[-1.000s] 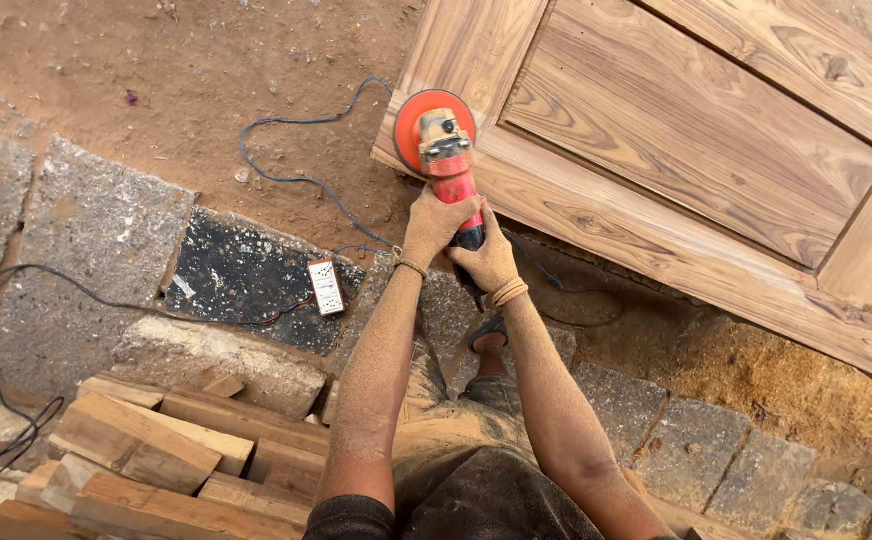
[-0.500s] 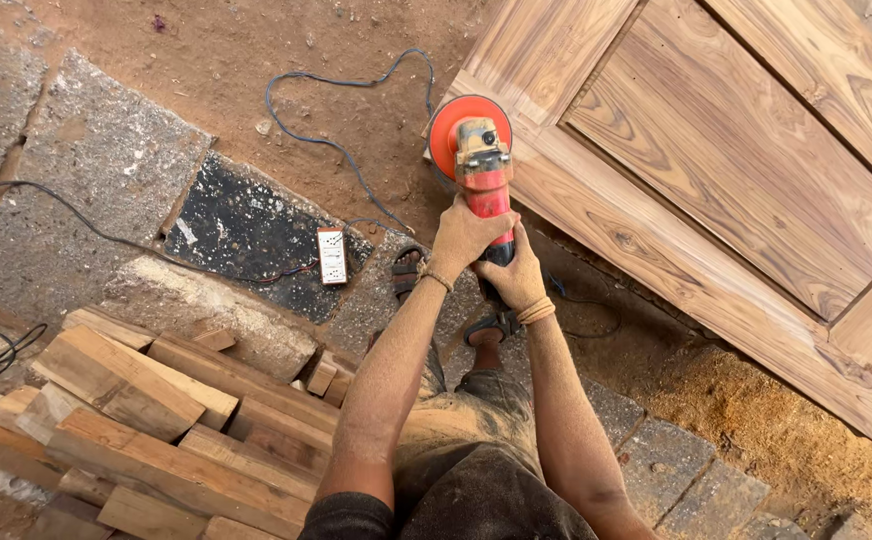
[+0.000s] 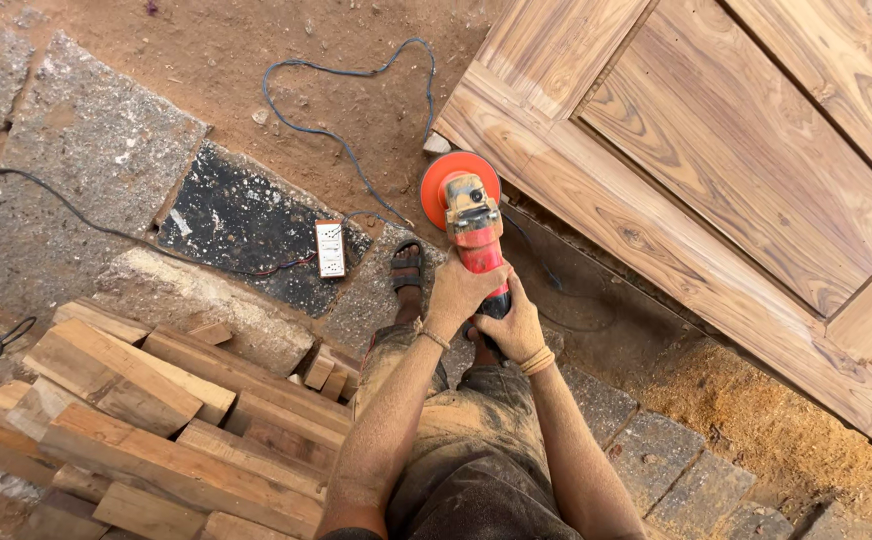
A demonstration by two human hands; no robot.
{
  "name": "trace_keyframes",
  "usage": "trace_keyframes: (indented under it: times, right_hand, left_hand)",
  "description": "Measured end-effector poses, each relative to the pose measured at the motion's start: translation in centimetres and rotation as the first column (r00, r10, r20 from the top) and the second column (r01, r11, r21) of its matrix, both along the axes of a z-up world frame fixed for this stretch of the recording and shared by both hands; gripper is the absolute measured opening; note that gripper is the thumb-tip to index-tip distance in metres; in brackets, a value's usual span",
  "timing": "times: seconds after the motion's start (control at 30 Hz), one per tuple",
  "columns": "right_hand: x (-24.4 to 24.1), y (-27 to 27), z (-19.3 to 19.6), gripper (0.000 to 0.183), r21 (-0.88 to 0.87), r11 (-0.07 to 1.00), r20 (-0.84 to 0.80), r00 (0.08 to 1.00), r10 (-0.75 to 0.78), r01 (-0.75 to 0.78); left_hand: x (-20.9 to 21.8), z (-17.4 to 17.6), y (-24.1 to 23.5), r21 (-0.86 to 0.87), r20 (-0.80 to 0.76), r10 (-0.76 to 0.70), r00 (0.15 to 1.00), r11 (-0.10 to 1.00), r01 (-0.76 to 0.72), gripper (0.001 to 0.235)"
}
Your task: The person uses a handheld angle grinder with a sanding disc to smooth the surface of a large wooden door lying on the ground. The person moves the tool along the door's frame and panels, generating sawdust.
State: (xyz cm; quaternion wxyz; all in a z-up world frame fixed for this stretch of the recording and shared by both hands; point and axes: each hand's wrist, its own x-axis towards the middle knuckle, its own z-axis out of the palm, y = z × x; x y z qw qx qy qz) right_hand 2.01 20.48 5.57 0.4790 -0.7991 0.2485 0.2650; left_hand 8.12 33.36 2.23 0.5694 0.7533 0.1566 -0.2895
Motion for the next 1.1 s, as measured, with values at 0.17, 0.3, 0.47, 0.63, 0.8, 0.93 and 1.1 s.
trace_keyframes:
  times: [0.17, 0.3, 0.47, 0.63, 0.8, 0.93, 1.1]
  right_hand:
    - [1.2, -1.8, -0.9, 0.094, -0.047, 0.998, 0.309, 0.949, 0.058, -0.046]
    - [6.1, -2.4, -1.2, 0.083, -0.009, 1.0, 0.295, 0.955, -0.017, 0.02]
    - [10.9, -1.9, -0.5, 0.092, 0.07, 0.992, 0.126, 0.985, -0.116, 0.107]
    - [8.1, -1.1, -1.2, 0.091, -0.003, 1.0, 0.19, 0.982, 0.01, -0.009]
    - [4.9, -0.8, -1.1, 0.094, -0.078, 0.995, 0.104, 0.992, 0.078, -0.07]
    - [3.4, -0.3, -1.1, 0.094, -0.072, 0.995, 0.109, 0.991, 0.08, -0.072]
    - [3.4, -0.4, -1.6, 0.091, -0.098, 0.994, 0.164, 0.984, 0.073, -0.057]
  left_hand:
    - [2.0, -0.5, -1.7, 0.011, 0.008, -0.06, 0.998, 0.998, 0.06, 0.094]
    - [7.9, -2.1, -3.8, 0.002, 0.089, -0.103, 0.991, 0.995, 0.103, 0.09]
    - [12.0, -3.7, -4.3, -0.004, 0.092, -0.159, 0.983, 0.987, 0.16, 0.098]
    - [8.8, -3.3, -2.4, -0.032, 0.067, -0.101, 0.993, 0.994, 0.103, 0.099]
    - [5.4, -2.7, -0.9, -0.009, -0.003, -0.063, 0.998, 0.998, 0.063, 0.098]
    - [3.8, -2.3, -0.4, 0.038, -0.031, -0.068, 0.997, 0.997, 0.069, 0.096]
    - [3.8, -1.9, -0.7, 0.014, 0.004, -0.037, 0.999, 0.999, 0.037, 0.096]
